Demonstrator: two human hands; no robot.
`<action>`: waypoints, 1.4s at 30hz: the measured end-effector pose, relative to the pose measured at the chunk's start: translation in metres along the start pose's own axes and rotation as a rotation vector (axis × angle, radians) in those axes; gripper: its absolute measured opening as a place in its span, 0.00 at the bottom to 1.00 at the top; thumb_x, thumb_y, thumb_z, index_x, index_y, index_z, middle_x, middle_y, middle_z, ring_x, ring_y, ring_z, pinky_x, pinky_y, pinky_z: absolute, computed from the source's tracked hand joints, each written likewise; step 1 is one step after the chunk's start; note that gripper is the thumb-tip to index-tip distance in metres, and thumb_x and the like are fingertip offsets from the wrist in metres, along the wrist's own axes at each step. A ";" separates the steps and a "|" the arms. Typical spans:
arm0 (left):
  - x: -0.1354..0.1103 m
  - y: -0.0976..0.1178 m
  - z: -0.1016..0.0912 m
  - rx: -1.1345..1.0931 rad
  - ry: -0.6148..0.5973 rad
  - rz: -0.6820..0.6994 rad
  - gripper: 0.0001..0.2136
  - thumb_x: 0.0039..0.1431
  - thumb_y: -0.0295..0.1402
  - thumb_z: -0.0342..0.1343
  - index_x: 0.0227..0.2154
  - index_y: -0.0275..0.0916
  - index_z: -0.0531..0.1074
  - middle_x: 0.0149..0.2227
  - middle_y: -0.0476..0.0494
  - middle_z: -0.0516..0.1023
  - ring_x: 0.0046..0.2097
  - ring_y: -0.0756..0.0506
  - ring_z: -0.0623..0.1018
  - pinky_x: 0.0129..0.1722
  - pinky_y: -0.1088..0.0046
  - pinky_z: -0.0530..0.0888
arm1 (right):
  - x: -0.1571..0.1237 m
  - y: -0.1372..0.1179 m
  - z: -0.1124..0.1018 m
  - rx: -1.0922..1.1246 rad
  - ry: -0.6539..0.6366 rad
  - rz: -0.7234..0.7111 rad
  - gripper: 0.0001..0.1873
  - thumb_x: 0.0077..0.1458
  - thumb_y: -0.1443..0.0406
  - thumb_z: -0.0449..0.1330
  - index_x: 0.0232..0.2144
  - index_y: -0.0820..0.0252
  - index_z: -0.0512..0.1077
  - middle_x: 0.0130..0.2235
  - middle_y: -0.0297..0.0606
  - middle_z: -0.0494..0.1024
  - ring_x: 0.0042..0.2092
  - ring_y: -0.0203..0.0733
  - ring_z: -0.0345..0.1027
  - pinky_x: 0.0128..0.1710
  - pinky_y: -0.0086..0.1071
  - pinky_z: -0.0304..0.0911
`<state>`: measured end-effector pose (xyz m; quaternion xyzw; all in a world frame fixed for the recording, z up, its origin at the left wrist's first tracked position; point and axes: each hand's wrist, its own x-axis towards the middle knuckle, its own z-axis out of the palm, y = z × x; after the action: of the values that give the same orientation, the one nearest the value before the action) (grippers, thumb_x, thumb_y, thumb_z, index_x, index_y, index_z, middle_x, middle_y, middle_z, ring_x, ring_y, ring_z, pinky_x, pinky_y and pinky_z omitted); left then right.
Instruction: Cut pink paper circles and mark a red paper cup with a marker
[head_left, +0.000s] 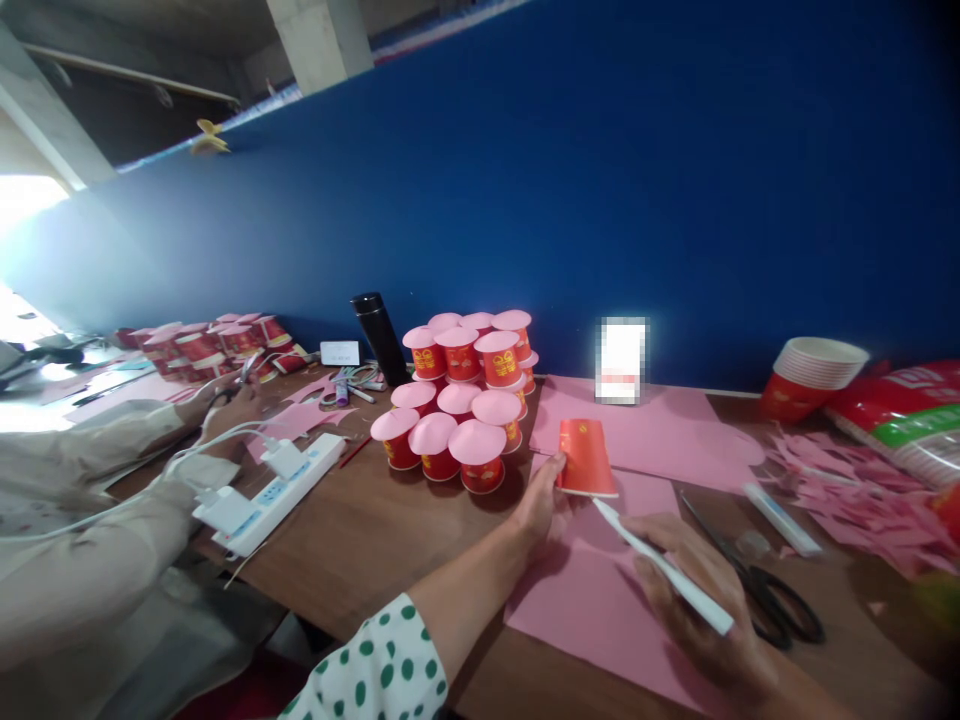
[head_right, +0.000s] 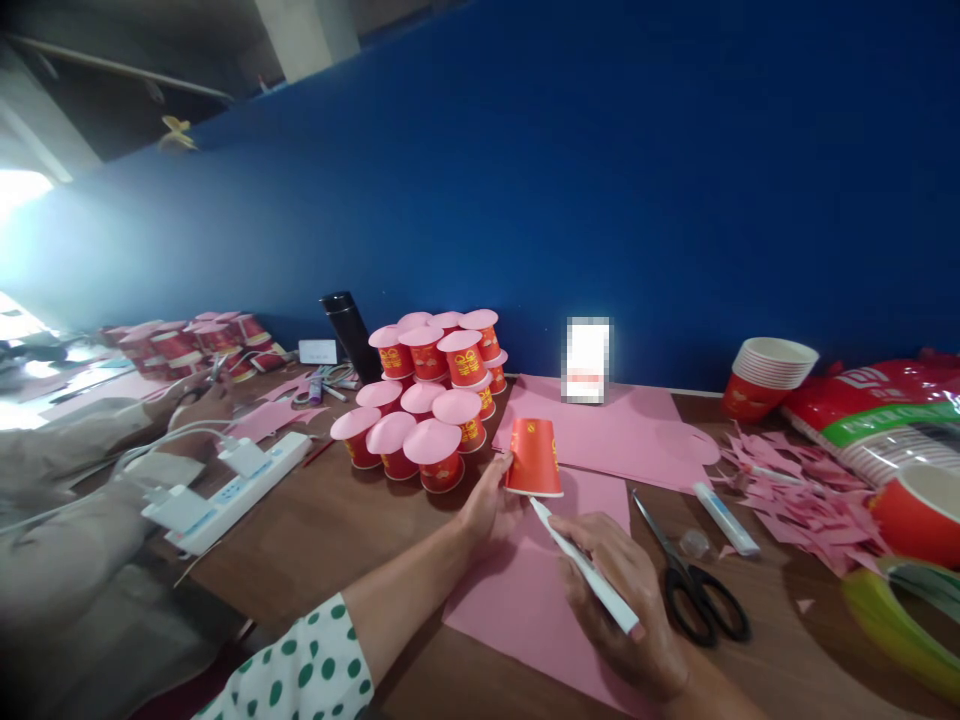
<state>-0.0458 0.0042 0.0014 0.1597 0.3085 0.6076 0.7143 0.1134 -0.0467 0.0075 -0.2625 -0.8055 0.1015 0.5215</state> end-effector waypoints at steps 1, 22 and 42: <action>0.000 0.000 0.000 -0.006 0.007 -0.002 0.08 0.56 0.35 0.58 0.33 0.35 0.72 0.39 0.39 0.78 0.40 0.45 0.78 0.48 0.67 0.72 | 0.001 -0.001 0.000 0.000 0.001 -0.001 0.15 0.57 0.72 0.54 0.47 0.59 0.69 0.36 0.41 0.76 0.35 0.42 0.72 0.34 0.34 0.69; -0.001 0.001 0.000 0.005 -0.019 -0.005 0.07 0.58 0.34 0.56 0.33 0.35 0.73 0.36 0.41 0.78 0.37 0.47 0.78 0.44 0.69 0.73 | -0.001 -0.001 0.000 -0.007 -0.006 -0.004 0.16 0.56 0.73 0.55 0.47 0.60 0.69 0.37 0.41 0.76 0.38 0.43 0.72 0.37 0.35 0.68; 0.002 -0.001 -0.002 -0.032 -0.031 0.009 0.06 0.56 0.35 0.58 0.31 0.36 0.71 0.33 0.44 0.78 0.34 0.47 0.78 0.46 0.67 0.72 | 0.005 -0.004 -0.001 -0.017 0.008 0.009 0.14 0.56 0.72 0.55 0.45 0.58 0.69 0.35 0.39 0.77 0.36 0.42 0.72 0.35 0.34 0.69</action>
<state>-0.0462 0.0057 -0.0014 0.1588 0.2870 0.6130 0.7188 0.1118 -0.0474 0.0134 -0.2711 -0.8031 0.0959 0.5219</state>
